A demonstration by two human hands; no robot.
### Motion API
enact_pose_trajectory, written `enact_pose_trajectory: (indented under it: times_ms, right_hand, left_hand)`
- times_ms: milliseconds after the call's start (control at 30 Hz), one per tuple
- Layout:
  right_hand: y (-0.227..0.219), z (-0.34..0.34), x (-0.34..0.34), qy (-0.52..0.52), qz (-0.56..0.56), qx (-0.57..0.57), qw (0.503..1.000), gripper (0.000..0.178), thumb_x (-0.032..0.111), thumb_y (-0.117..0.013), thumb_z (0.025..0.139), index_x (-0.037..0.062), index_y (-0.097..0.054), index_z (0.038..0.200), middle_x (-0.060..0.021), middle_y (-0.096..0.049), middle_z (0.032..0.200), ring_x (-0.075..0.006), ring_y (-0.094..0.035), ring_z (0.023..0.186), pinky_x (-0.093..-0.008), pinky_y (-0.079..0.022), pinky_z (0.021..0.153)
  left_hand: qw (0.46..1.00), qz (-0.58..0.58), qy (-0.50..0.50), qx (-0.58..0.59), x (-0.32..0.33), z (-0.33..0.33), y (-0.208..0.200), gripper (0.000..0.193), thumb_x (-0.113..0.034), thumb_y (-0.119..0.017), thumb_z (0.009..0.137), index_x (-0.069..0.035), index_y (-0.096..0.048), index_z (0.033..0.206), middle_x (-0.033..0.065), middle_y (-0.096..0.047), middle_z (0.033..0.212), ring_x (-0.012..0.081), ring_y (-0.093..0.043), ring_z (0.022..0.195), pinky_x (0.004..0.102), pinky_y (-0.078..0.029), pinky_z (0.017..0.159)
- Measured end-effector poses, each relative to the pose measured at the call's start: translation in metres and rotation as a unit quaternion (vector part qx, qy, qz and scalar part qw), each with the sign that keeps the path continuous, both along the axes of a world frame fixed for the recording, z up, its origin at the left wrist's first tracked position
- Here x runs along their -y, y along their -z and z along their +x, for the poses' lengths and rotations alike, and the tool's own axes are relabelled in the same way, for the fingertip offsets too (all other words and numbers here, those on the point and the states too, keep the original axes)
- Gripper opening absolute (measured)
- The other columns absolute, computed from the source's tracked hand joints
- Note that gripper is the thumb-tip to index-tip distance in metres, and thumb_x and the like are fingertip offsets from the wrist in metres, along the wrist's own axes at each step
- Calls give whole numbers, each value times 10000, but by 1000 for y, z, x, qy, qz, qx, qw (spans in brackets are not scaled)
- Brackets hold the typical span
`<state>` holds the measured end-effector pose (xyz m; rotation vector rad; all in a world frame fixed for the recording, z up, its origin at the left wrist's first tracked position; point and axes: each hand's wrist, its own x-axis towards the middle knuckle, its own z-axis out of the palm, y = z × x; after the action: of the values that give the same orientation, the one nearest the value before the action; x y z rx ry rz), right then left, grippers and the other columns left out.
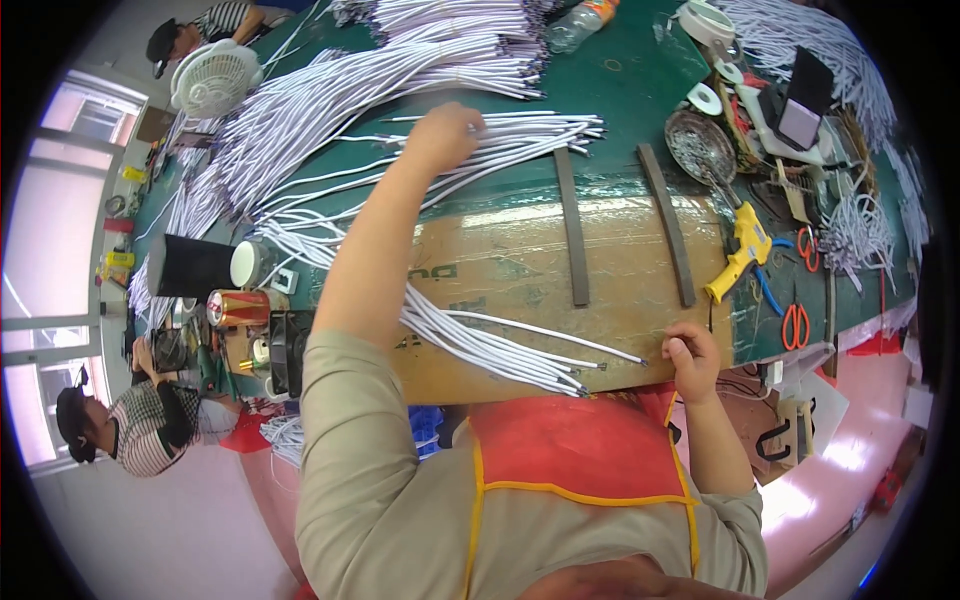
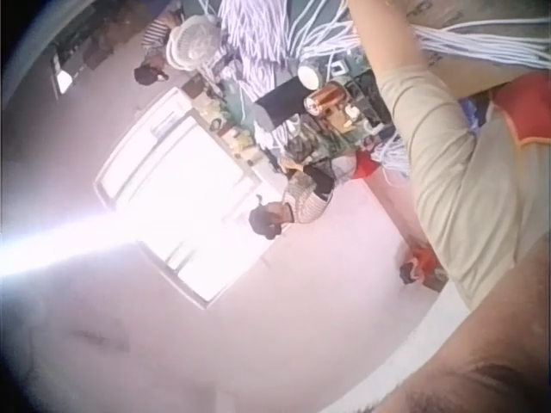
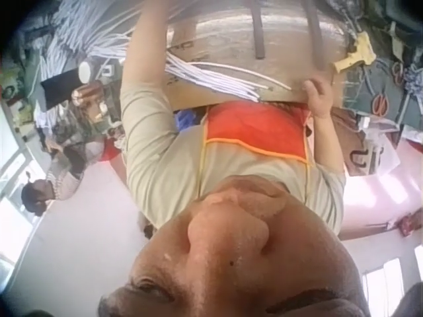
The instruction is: The person assembles and solders electrical wiring harnesses by hand at a factory workbench, using a soldering gun, scissors, and pliers to connect plastic connectors and metal clips to the wiring.
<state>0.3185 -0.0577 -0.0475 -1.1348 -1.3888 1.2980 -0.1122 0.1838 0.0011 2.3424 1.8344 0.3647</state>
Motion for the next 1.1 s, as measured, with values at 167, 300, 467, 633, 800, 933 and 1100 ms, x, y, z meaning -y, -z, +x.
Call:
enact_pose_trajectory:
  times_ms: [167,300,467,633,800,933,1100]
  right_hand:
    - [-3,1,0,7,13,13,1000,158,103,-643,890,-21,-631,987,-54,-602,886,-110,-572,731,-238,-459,665]
    - [-1,4,-1,7,8,35,999,153,108,-646,885,-18,-636,970,-57,-604,865,-113,-572,725,-241,-459,658]
    - [-2,2,-2,4,0,51,999,145,93,-656,860,-17,-645,954,-64,-612,842,-127,-574,726,-255,-457,659]
    - [-5,-3,-3,15,9,56,998,132,85,-657,854,-10,-650,946,-61,-613,828,-127,-572,741,-257,-454,675]
    - [-6,-2,-4,22,9,52,998,133,97,-657,857,-1,-654,947,-54,-613,817,-124,-571,733,-256,-453,672]
    - [-7,-6,-5,15,5,44,999,145,115,-655,865,-2,-654,950,-51,-617,813,-121,-573,715,-258,-455,665]
    - [-8,-4,-3,20,-9,28,999,154,128,-657,868,-2,-656,952,-51,-619,813,-121,-575,714,-261,-459,666]
  left_hand:
    - [999,-10,7,40,23,11,3,215,-113,-620,793,-124,-709,988,138,-659,1035,351,-617,1009,441,-493,879]
    - [997,-67,-15,-23,17,9,-12,231,-112,-612,803,-133,-711,1011,135,-672,1052,349,-621,1031,442,-493,891]
    - [999,35,4,-3,-13,-2,-13,400,-193,-665,771,-69,-668,1151,161,-664,1162,343,-614,1089,409,-476,970]
    - [997,-66,38,-9,-47,20,-5,488,-221,-682,718,-113,-654,1193,160,-655,1173,346,-596,1128,416,-472,980]
    - [979,-165,80,-93,-49,44,-21,392,-181,-659,727,-74,-667,1104,191,-674,1086,367,-627,1038,437,-493,899]
    - [979,-103,117,-130,-55,15,-37,329,-200,-621,783,-57,-645,1079,208,-669,1056,393,-620,1009,440,-485,882]
    - [998,5,47,-37,-46,2,-103,316,-214,-621,859,-80,-627,1145,218,-672,1056,418,-625,986,468,-487,858]
